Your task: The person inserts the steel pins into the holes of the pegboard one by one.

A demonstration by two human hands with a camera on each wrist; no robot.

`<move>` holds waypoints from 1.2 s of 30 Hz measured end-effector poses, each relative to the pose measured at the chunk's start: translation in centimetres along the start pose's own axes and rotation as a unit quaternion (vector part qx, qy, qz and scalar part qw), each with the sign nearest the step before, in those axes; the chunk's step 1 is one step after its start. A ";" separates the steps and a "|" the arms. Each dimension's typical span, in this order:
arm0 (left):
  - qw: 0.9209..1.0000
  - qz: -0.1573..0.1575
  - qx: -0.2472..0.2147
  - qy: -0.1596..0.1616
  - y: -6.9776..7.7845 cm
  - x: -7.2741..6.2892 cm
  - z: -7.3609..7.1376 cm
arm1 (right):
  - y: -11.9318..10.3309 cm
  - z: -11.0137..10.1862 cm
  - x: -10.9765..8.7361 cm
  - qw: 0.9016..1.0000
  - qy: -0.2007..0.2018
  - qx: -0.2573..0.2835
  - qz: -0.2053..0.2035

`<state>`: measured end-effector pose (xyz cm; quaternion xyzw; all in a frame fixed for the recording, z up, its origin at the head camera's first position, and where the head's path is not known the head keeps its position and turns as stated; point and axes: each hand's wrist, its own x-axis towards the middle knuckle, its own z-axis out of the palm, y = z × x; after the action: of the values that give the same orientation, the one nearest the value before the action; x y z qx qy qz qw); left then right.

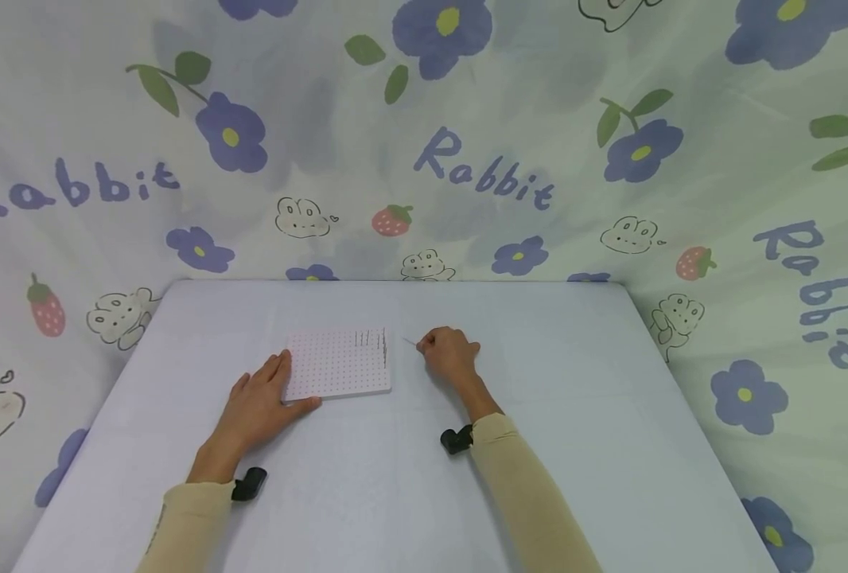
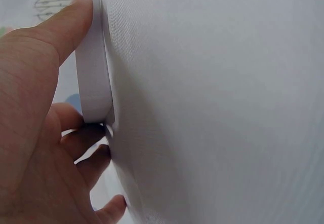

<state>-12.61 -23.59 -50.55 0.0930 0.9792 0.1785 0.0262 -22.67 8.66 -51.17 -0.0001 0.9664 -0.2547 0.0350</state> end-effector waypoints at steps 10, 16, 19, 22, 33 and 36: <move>1.000 0.001 -0.005 0.003 -0.2 -0.5 0.1 | -0.9 -1.0 -0.9 0.992 0.004 0.111 -0.060; 1.000 0.003 -0.008 0.010 -0.3 -0.3 -0.1 | -2.9 -2.4 -1.8 0.963 -0.003 0.224 -0.152; 1.000 0.000 -0.007 0.006 -0.3 -0.1 -0.1 | -3.5 -2.8 -2.3 0.947 -0.017 0.272 -0.167; 1.000 -0.002 -0.007 0.003 -0.3 0.0 -0.1 | -3.8 -3.0 -2.7 0.938 -0.026 0.296 -0.177; 1.000 0.000 -0.008 0.004 -0.2 0.0 0.1 | -2.6 -1.8 -3.0 0.946 -0.007 0.248 -0.209; 1.000 -0.001 -0.009 0.003 -0.3 0.1 0.2 | -2.2 -1.3 -2.9 0.949 -0.022 0.240 -0.205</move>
<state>-12.71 -23.73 -50.83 0.0911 0.9777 0.1877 0.0240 -19.87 7.45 -48.81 -0.1954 0.8551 -0.4803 0.0024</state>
